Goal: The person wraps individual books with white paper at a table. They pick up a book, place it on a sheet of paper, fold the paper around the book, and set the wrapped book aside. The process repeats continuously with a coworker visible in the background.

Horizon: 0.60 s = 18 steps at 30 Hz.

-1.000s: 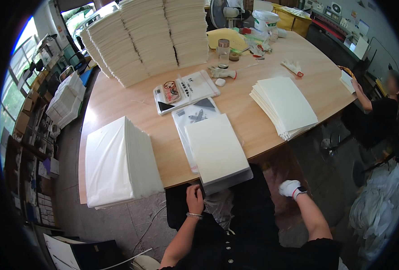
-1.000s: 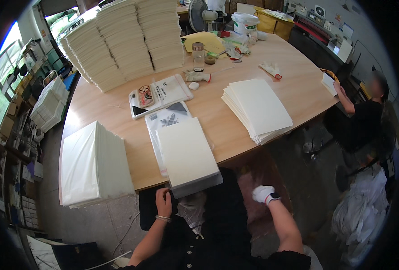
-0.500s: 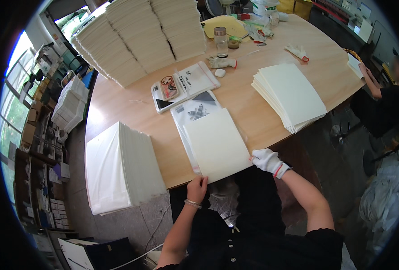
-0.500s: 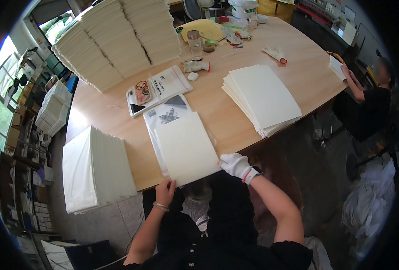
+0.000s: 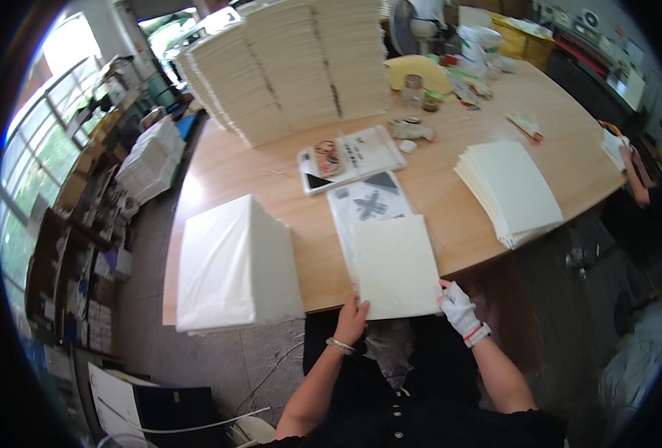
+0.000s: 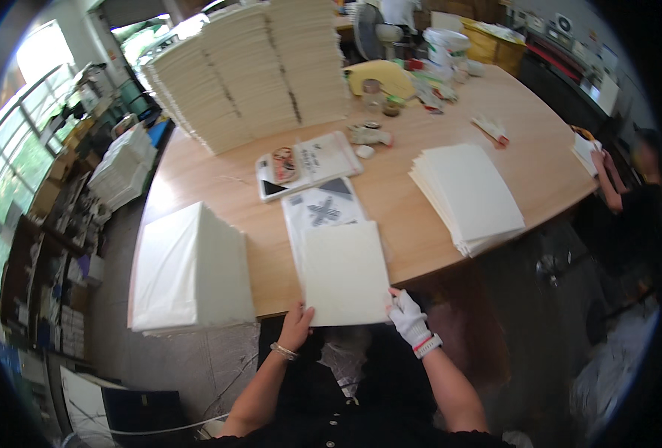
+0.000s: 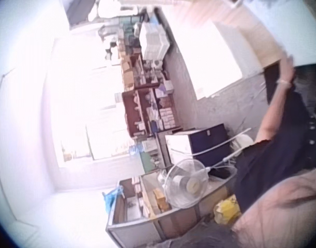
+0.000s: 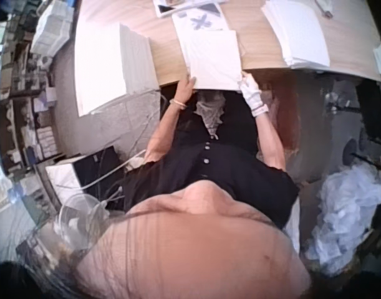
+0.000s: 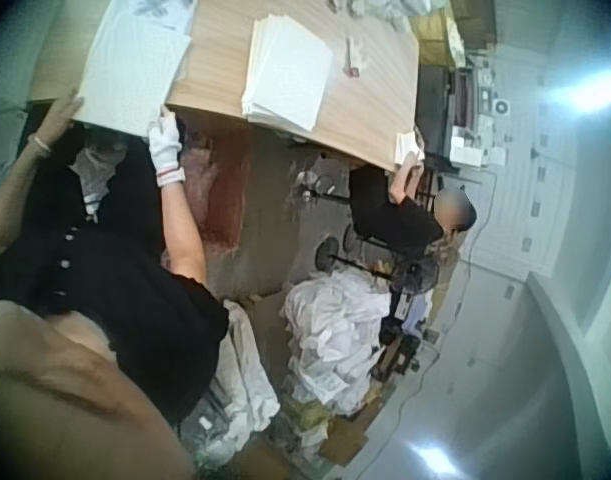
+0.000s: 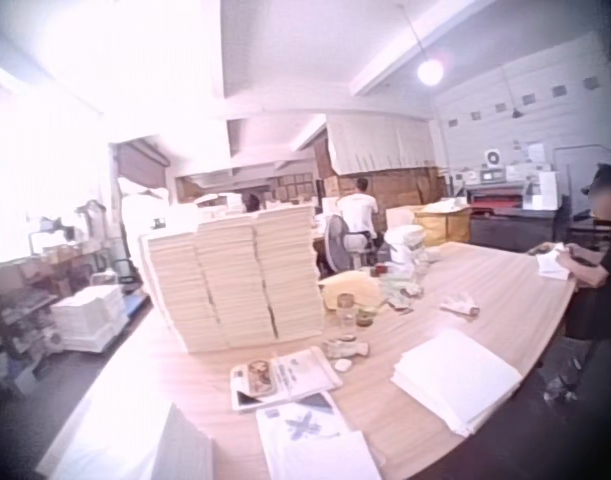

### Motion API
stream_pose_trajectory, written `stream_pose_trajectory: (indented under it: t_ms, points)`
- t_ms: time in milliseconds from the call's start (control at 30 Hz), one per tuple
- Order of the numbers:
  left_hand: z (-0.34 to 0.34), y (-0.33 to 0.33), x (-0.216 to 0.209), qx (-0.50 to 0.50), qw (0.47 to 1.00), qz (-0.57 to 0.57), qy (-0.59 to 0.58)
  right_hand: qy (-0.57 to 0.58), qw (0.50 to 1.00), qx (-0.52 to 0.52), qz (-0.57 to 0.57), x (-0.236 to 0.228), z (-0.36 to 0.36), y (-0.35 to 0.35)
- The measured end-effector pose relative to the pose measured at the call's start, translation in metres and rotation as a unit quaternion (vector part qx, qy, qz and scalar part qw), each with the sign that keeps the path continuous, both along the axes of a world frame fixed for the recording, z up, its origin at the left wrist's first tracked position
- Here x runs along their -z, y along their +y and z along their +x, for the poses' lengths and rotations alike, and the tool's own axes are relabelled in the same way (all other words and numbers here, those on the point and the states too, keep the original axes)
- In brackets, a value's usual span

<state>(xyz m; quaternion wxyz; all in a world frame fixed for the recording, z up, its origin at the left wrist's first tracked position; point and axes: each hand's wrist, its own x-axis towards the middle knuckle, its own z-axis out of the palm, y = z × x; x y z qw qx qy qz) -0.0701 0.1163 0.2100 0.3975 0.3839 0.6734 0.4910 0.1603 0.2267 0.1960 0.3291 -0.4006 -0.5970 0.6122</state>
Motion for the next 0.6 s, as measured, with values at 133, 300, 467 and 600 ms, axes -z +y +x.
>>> stream_pose_trajectory:
  t_ms: [133, 300, 467, 600]
  points:
    - [-0.022, -0.035, -0.095, -0.006, 0.936, 0.158, 0.315, -0.007, 0.997, -0.062, 0.051, -0.027, -0.037, -0.029]
    - [-0.103, -0.115, -0.187, -0.178, 0.953, 0.159, 0.187, 0.142, 0.954, -0.166, 0.203, -0.121, -0.150, -0.052]
    - [-0.213, -0.171, -0.163, -0.279, 0.924, 0.165, 0.204, 0.130, 0.931, -0.288, 0.180, -0.154, -0.254, -0.087]
    - [-0.246, -0.175, -0.123, -0.325, 0.903, 0.131, 0.248, 0.142, 0.919, -0.321, 0.180, -0.147, -0.265, -0.079]
